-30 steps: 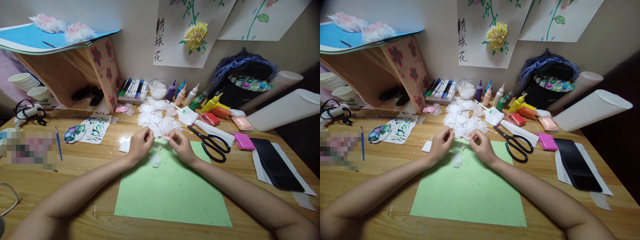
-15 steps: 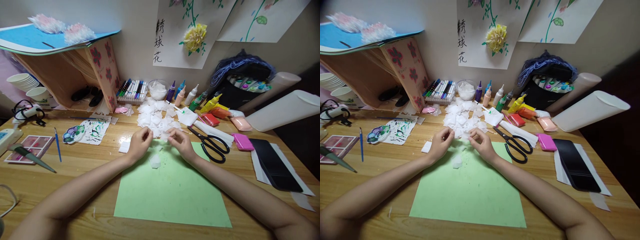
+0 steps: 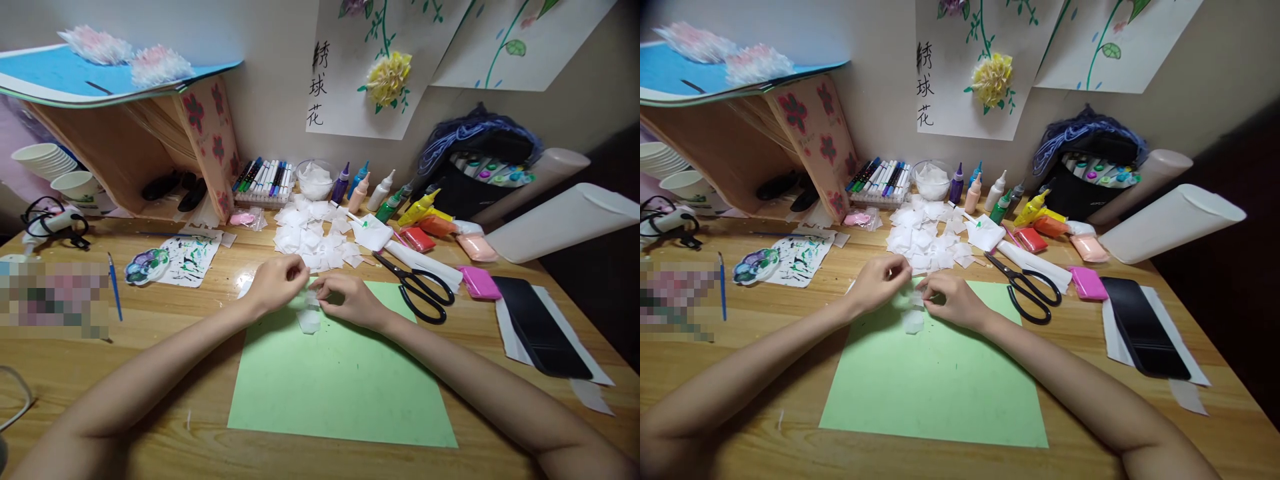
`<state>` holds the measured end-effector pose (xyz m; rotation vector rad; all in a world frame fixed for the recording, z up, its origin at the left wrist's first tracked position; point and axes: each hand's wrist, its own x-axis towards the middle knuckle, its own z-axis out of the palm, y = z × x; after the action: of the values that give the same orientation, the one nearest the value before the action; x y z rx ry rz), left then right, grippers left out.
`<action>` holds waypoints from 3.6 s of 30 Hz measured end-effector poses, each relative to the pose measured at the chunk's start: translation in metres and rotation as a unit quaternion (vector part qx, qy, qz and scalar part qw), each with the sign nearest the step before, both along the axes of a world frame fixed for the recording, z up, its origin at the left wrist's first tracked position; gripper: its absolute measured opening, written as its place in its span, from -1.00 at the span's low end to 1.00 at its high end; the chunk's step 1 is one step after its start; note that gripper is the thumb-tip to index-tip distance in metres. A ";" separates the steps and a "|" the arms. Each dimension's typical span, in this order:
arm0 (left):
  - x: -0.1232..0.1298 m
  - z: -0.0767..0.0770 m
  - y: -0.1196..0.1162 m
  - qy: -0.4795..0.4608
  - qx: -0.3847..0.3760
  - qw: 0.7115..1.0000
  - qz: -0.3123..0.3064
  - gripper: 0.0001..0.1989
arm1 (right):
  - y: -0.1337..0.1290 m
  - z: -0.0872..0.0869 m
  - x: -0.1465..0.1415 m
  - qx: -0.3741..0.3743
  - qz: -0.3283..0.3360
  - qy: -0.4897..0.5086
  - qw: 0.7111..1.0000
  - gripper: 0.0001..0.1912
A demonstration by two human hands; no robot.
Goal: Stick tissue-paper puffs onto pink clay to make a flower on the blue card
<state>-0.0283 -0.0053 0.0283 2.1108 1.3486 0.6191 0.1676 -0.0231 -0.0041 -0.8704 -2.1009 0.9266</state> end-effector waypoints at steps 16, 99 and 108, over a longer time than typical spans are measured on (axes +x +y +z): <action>-0.006 -0.003 -0.016 0.119 -0.100 0.980 -0.125 -0.90 | -0.005 0.018 0.001 -0.190 0.072 -0.023 0.979 -0.67; 0.008 -0.017 -0.017 -0.183 -0.070 0.978 -0.075 -0.74 | -0.012 -0.003 -0.003 -0.151 -0.210 0.124 0.958 -0.74; 0.008 -0.017 -0.020 -0.116 -0.022 0.987 -0.110 -0.80 | -0.014 -0.004 -0.003 -0.193 -0.128 0.083 0.969 -0.62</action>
<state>-0.0201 -0.0256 0.0116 2.0436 0.9773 0.7101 0.1643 -0.0374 -0.0082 -1.1840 -1.6426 1.2407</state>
